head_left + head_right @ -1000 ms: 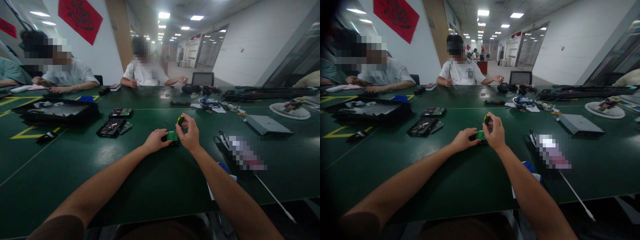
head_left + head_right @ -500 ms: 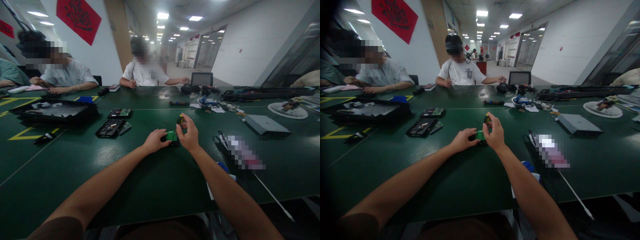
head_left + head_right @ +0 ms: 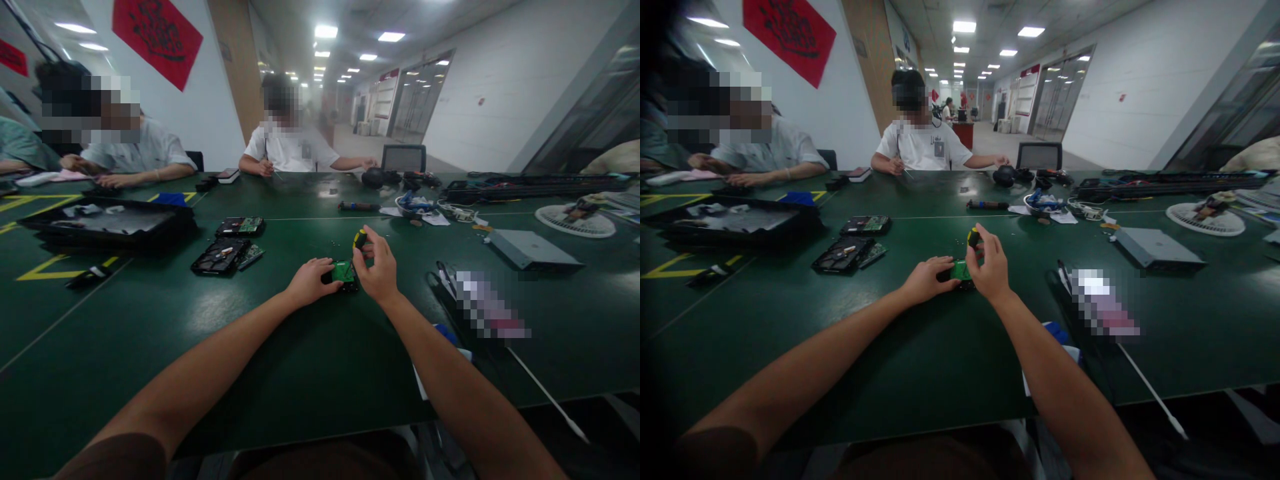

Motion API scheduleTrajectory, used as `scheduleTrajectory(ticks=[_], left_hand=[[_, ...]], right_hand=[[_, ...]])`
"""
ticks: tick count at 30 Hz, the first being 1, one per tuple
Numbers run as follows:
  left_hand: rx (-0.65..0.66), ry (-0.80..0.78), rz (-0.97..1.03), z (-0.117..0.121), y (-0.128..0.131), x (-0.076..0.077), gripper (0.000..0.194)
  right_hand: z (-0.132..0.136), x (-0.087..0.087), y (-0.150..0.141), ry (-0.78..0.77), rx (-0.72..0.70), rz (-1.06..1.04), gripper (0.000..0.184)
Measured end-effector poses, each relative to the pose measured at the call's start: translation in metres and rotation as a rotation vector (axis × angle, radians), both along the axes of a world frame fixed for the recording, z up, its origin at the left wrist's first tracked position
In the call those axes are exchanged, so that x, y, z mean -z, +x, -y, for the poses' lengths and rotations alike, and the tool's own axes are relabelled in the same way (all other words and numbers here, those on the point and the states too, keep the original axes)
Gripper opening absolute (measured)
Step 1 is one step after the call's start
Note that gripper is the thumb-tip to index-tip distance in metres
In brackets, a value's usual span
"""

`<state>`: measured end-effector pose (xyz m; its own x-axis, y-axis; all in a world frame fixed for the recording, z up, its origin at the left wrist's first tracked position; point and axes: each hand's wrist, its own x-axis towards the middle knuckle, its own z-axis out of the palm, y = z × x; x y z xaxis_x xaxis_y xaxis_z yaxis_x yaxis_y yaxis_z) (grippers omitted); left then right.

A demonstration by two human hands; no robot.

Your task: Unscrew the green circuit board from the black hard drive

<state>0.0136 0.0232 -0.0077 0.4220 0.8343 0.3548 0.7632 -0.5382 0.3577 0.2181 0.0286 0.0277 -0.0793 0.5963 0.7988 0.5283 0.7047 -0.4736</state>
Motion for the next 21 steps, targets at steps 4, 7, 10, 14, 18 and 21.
scheduleTrajectory(ticks=[4, 7, 10, 14, 18, 21], left_hand=[[0.005, -0.003, 0.005, -0.0007, -0.0006, 0.0005, 0.056], [0.004, -0.003, 0.003, -0.0005, -0.0004, -0.0006, 0.055], [0.003, -0.002, -0.005, 0.0004, 0.0000, -0.0017, 0.055], [0.000, 0.001, -0.010, 0.0016, 0.0003, -0.0026, 0.055], [-0.005, -0.005, -0.012, 0.0021, 0.0003, -0.0036, 0.056], [-0.007, -0.012, -0.010, 0.0019, 0.0001, -0.0039, 0.055]], right_hand=[[0.0006, -0.0007, 0.0006, 0.005, 0.001, 0.002, 0.053], [0.0005, -0.0003, 0.0006, 0.003, -0.008, 0.005, 0.052], [0.0001, 0.0007, 0.0004, -0.012, -0.008, -0.001, 0.052], [0.0005, 0.0002, 0.0004, -0.003, 0.019, -0.005, 0.055], [0.0012, -0.0015, 0.0006, 0.002, 0.001, 0.015, 0.053], [0.0010, -0.0013, 0.0007, -0.009, -0.007, 0.008, 0.052]])
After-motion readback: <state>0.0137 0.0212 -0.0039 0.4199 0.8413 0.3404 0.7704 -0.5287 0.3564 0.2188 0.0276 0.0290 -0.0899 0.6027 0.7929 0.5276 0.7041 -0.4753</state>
